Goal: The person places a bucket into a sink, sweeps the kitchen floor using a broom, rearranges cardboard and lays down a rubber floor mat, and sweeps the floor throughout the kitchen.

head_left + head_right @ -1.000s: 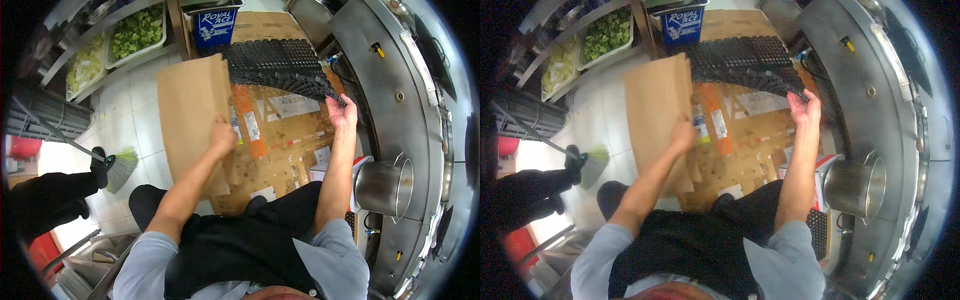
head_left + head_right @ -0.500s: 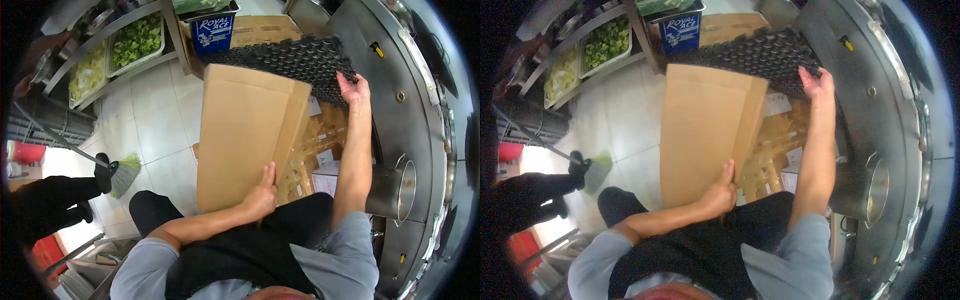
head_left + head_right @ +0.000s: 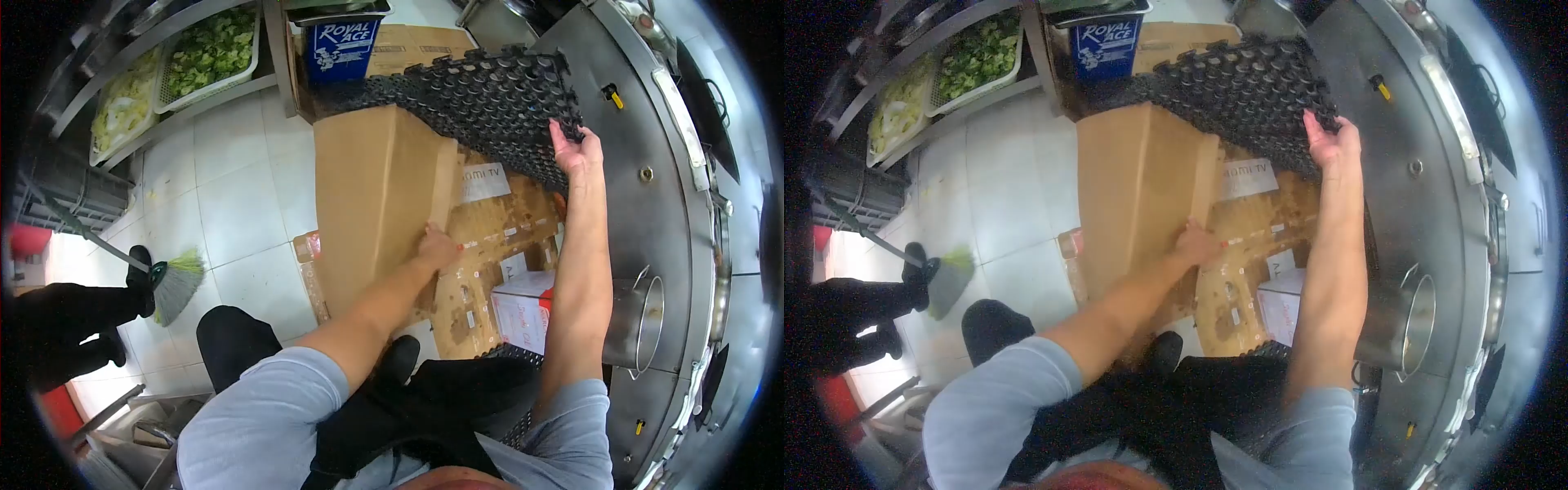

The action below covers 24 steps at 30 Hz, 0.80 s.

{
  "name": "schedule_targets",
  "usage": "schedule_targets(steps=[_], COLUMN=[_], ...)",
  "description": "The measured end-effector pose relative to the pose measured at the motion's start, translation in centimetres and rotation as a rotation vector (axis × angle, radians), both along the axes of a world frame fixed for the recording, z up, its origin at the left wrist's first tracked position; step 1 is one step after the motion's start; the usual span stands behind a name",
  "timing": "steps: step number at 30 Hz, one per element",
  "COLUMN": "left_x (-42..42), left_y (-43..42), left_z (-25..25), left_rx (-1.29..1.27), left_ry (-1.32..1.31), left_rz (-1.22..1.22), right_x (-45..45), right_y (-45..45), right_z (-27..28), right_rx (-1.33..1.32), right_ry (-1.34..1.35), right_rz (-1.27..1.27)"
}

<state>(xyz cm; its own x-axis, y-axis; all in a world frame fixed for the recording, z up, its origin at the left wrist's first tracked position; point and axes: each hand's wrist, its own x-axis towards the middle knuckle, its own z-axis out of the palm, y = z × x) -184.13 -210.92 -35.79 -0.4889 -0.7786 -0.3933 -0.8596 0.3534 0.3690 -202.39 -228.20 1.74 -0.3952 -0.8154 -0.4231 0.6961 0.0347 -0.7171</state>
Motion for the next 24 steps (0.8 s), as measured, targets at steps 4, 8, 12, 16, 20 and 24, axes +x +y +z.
schedule_targets(steps=[4, 8, 12, 16, 20, 24], left_x=[7.4, 20.7, 24.2, 18.5, 18.9, 18.3], left_y=[-3.1, -0.6, 1.2, 4.3, 1.7, -1.8], left_z=[8.5, 21.2, 7.5, 6.2, 2.3, -3.0], left_rx=[0.13, -0.702, -0.397, -0.447, -0.026, 0.136], left_ry=[0.289, 0.945, 0.71, 0.533, 0.085, -0.215], left_rz=[-0.125, 0.417, 0.705, 0.439, 0.138, -0.005], right_x=[-0.3, -0.6, -0.4, -0.7, 0.3, 0.6], right_y=[0.8, 1.2, 0.7, 0.0, -0.4, 2.0], right_z=[-0.4, -0.4, -0.4, 0.0, -0.6, -1.8], right_rx=[-0.016, -0.037, -0.041, -0.015, -0.016, 0.045], right_ry=[0.016, 0.037, 0.015, 0.03, 0.079, 0.125], right_rz=[-0.018, 0.021, 0.013, 0.007, 0.042, 0.091])
